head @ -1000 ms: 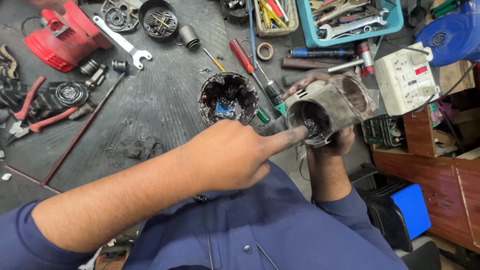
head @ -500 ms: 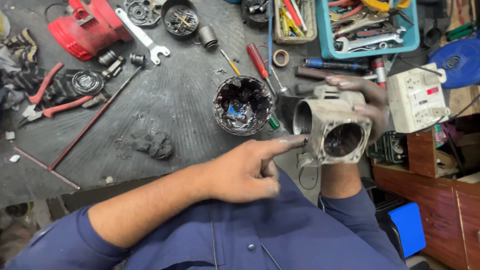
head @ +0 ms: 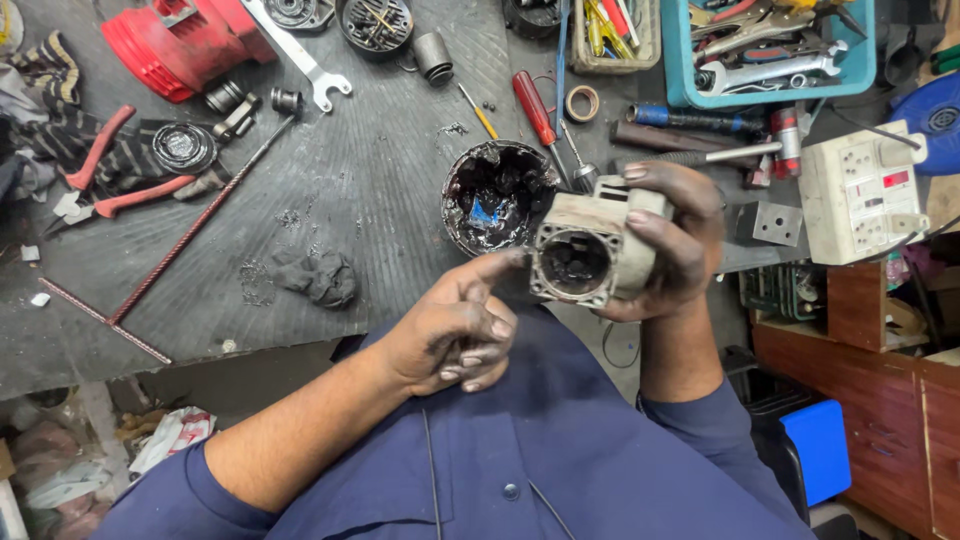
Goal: The person uses pliers on a small metal part at a cluttered workbench, then wipes parts and their hands with a rag. They scoop dark grease from a container and spread it by hand inside a metal engine housing, working the grease around the component.
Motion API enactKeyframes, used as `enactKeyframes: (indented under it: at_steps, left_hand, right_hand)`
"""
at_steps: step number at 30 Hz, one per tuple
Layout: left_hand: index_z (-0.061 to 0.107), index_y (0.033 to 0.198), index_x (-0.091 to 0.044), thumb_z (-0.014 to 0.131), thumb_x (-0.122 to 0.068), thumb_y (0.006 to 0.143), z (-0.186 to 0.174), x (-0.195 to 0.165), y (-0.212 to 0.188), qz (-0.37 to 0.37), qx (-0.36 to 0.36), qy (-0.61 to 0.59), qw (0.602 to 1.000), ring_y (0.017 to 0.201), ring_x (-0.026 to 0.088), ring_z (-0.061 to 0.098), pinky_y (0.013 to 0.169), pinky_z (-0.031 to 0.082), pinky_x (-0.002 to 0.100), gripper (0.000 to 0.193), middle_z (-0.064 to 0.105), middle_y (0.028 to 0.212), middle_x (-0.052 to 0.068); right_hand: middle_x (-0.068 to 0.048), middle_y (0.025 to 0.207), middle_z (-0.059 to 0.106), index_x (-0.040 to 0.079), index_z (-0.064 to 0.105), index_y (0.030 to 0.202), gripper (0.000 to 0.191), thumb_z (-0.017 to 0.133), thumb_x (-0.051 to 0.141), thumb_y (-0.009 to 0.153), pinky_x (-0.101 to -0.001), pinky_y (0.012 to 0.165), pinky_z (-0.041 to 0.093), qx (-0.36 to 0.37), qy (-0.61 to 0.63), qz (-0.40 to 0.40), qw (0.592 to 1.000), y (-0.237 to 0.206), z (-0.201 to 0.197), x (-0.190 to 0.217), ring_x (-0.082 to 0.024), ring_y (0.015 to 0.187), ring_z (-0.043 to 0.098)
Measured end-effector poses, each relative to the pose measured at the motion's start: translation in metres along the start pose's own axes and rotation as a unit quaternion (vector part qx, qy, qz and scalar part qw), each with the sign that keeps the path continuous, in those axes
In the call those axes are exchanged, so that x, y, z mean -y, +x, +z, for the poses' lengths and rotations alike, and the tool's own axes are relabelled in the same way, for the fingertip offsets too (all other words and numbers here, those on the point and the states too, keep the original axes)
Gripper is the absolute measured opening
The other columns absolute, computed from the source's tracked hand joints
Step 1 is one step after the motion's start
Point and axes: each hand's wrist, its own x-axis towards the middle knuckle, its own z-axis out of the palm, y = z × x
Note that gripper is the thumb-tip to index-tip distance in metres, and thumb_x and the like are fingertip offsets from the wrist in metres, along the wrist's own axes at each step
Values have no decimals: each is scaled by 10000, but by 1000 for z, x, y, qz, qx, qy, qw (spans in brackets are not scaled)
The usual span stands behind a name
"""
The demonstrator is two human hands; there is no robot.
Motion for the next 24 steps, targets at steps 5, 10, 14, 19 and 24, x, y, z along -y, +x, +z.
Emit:
enactKeyframes:
  at_steps: [5, 10, 14, 19, 24]
  left_hand:
    - [447, 1456, -110, 522, -46, 894, -16, -10, -3, 7, -79, 17, 997, 354, 79, 318, 395, 375, 273, 570, 414, 550, 3]
    - [450, 1475, -109, 512, -126, 930, -28, -12, -4, -9, -104, 26, 994, 373, 50, 308, 419, 349, 235, 549, 426, 586, -9]
    - [421, 1546, -66, 524, -239, 995, -41, -10, -9, -7, -67, -5, 998, 398, 44, 324, 451, 365, 234, 587, 452, 607, 3]
    - [403, 1561, 8, 464, -437, 1058, -57, -5, -12, -14, -45, -59, 997, 410, 35, 349, 459, 375, 234, 674, 503, 633, 13]
    - [402, 1542, 38, 388, -531, 1100, -60, -4, -21, -2, -13, -145, 989, 406, 34, 368, 462, 371, 232, 721, 542, 648, 16]
  right_hand:
    - [-204, 1266, 562, 97, 505, 1321, 678, 728, 561, 880, -429, 961, 559, -38, 56, 108, 992, -17, 13, -2, -314, 1120, 638]
    - [-173, 1306, 579, 93, 491, 1386, 730, 749, 595, 923, -385, 1003, 532, -91, 158, 233, 955, -43, 26, -3, -242, 1147, 598]
    - [-162, 1315, 577, 97, 486, 1404, 749, 764, 591, 913, -374, 1038, 514, -133, 174, 262, 940, -56, 30, -7, -232, 1168, 580]
    - [-167, 1349, 541, 141, 429, 1414, 834, 849, 567, 833, -498, 1068, 548, -246, 307, 287, 874, -60, 35, -8, -303, 1237, 600]
    - [-140, 1276, 527, 86, 437, 1438, 874, 849, 538, 815, -527, 1072, 499, -242, 480, 300, 788, -64, 32, -6, -293, 1190, 579]
